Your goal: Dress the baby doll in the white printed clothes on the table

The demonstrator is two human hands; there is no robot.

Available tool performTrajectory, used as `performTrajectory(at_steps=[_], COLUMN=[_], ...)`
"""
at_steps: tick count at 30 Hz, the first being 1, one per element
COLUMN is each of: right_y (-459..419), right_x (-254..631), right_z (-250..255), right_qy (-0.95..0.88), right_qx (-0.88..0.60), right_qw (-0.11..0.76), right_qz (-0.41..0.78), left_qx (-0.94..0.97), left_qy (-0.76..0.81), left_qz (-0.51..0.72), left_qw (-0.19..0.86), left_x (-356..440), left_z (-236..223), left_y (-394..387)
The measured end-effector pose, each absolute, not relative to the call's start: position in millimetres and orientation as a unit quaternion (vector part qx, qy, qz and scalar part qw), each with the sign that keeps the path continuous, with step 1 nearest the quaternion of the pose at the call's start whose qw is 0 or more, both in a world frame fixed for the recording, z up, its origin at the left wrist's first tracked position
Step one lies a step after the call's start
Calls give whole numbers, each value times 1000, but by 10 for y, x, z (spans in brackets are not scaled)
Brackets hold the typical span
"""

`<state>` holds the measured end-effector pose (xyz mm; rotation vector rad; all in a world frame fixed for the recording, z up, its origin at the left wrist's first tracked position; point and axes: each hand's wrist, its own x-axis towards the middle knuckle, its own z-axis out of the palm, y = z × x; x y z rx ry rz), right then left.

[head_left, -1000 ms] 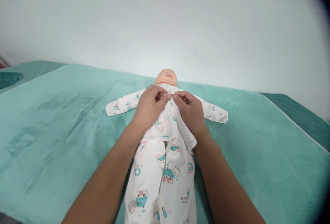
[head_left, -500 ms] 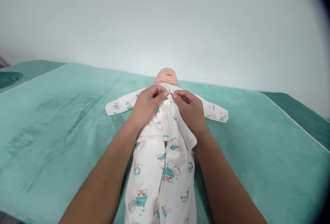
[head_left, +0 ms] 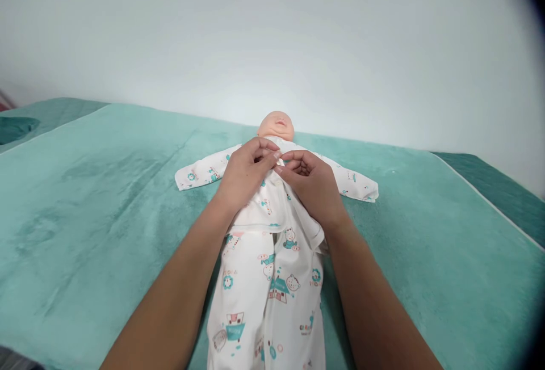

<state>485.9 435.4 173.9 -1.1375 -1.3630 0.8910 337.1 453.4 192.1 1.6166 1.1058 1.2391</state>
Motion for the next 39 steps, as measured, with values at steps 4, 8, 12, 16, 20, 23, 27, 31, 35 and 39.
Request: performTrajectory(at_steps=[4,8,12,16,20,23,27,31,35,39], right_y=[4323,4306,4301,4295,4285,4281,4275,4222,4114,4056], right_x=[4829,4831,4849,4855,4852,4847,4865,4960,5087,5167], right_z=[1759,1759,1746,1740,1737,1736,1753,1827,1937,1986], right_qy=[-616,-630,-632,-641,-647,-645,-627,-620,-669,-688], right_qx=[-508,-507,-494,-490,-484,-462,-443,-470,-516,-517], right_qw=[518,508,499,493,494,504,515,495,396,347], right_qz=[307,297,327,326,322,343,382,385,361,373], left_qx=[647,633,601,571,568,591,649,685,698,743], left_qy=[447,436,429,419,413,425,437,475,471,450], left_qz=[478,485,486,492,497,504,490,464,451,371], left_qw=[391,417,467,507,510,466,384,300,295,329], left_x=[3379,3369,3336,3302,3299,3321,3346,3348,3309,3196], left_z=[1918,1927,1963,1977,1951,1936,1945,1959,1983,2055], left_y=[4522,4522,4520,4523,4533,4531,4519,4516,4492,4441])
